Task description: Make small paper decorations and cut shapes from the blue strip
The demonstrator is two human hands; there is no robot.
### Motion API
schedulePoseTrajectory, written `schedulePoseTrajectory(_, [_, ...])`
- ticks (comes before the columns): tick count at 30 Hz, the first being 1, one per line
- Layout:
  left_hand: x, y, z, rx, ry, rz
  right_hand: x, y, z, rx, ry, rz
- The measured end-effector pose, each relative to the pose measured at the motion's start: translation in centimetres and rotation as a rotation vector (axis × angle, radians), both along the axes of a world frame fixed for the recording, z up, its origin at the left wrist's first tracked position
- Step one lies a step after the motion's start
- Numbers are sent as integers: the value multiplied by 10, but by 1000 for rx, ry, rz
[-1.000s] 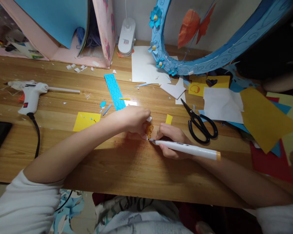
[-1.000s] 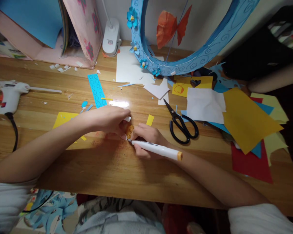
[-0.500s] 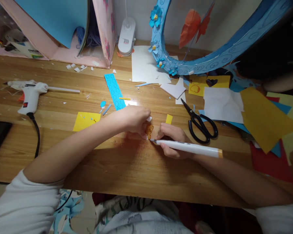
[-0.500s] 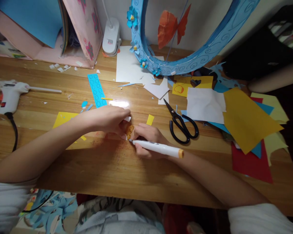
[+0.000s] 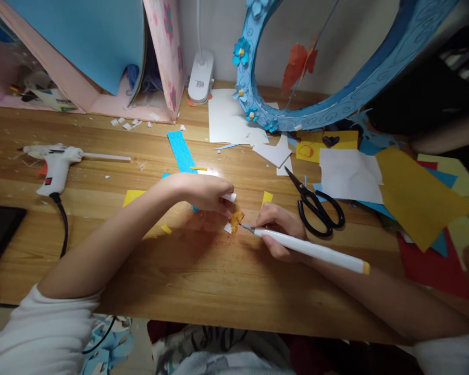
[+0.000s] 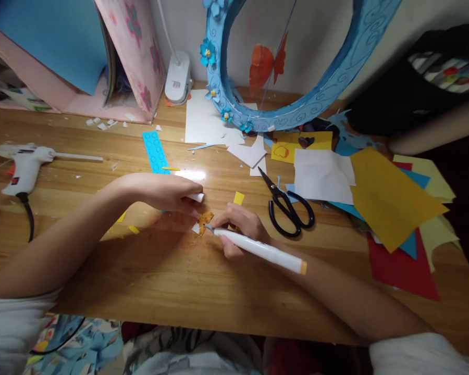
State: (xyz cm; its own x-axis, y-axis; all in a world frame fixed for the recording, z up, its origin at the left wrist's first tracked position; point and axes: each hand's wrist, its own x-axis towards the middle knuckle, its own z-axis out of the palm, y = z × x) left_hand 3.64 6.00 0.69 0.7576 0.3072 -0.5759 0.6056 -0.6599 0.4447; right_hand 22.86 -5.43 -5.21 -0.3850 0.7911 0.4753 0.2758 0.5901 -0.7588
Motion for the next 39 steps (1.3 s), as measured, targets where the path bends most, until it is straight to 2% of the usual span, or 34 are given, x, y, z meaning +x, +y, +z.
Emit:
schedulePoseTrajectory(5, [2,3,4,114,-102,81,-2,-2,2,-11,60,-131])
schedulePoseTrajectory(8, [1,3,2,295,-181,164,-2,-3,2,-2,83,-135])
schedulePoseTrajectory(13, [4,-5,-1,629,-135,289,-3,-2,1,18,85,-120])
schedulePoseTrajectory(15, [8,-11,2,717,-162,304,-3,-2,1,30,83,-128])
schedulePoseTrajectory(17, [14,-16,5,688,-218,239,-3,-2,0,42,93,-136])
schedulePoseTrajectory(20, [20,-23,6,461,-244,81,-2,-2,0,61,117,-123])
schedulePoseTrajectory(23, [22,-26,1,320,-207,36,-2,-3,0,83,139,-114])
schedulePoseTrajectory(27, [24,-29,-3,316,-162,39,-2,-3,2,73,143,-110])
schedulePoseTrajectory(33, [24,-35,2,419,-4,87,-2,-2,4,69,164,-116])
schedulePoseTrajectory(39, [20,-42,7,433,28,88,-2,-2,6,23,157,-127])
